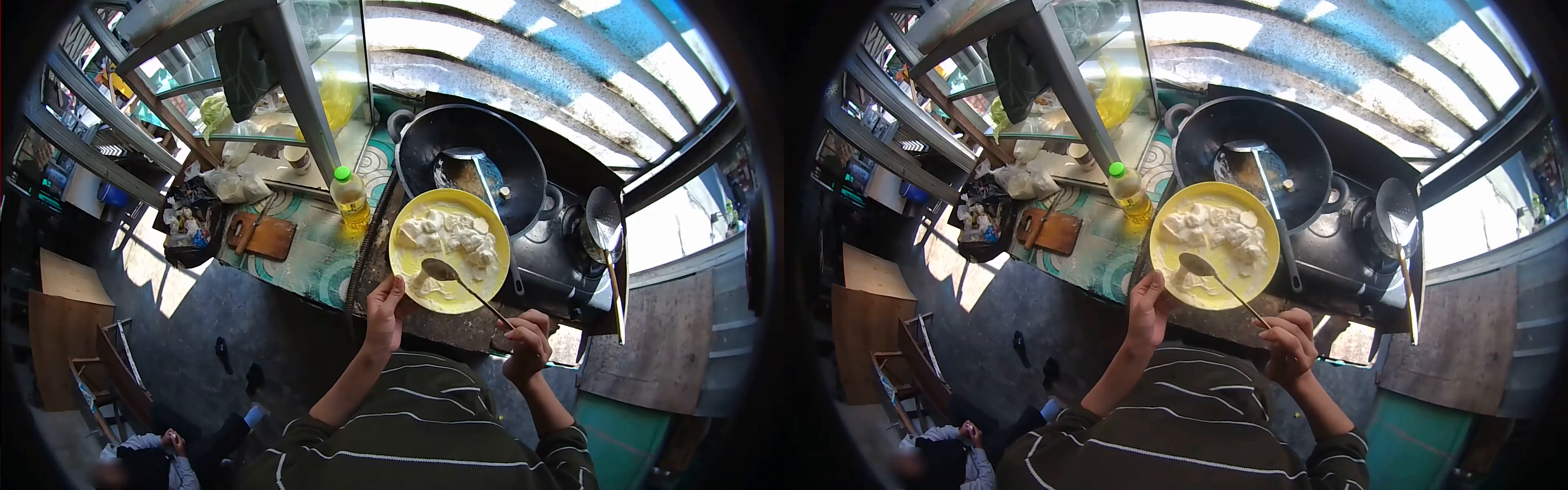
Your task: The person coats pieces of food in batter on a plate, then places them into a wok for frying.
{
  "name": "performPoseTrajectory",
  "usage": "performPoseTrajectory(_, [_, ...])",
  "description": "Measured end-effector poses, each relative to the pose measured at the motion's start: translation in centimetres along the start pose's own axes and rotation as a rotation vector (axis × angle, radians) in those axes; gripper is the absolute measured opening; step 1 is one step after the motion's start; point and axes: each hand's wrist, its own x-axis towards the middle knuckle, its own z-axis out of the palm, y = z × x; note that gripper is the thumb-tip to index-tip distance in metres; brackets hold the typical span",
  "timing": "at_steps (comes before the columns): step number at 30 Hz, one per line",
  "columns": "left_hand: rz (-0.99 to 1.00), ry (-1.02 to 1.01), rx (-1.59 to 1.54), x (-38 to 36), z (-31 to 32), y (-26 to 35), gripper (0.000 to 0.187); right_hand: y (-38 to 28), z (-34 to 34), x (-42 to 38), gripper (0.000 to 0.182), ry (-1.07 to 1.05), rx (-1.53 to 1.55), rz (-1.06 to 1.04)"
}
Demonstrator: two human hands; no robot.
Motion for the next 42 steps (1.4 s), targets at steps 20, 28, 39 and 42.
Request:
performPoseTrajectory(20, [-0.009,-0.004,0.112,0.2,-1.0,-0.3,0.027,0.4,-0.8,0.4,0.011,-0.187,-0.007,-0.066])
performPoseTrajectory(28, [0.015,-0.016,0.089,0.3,-1.0,-0.1,0.027,0.2,-0.2,0.3,0.017,-0.009,0.168,0.304])
performPoseTrajectory(39, [0.017,-0.014,0.075,0.2,-0.7,0.1,0.031,1.0,-0.3,0.1,0.020,0.080,0.368,0.556])
performPoseTrajectory(42, [0.013,-0.018,0.073,0.3,-0.9,0.0,0.032,1.3,-0.4,0.1,0.020,0.212,0.420,0.554])
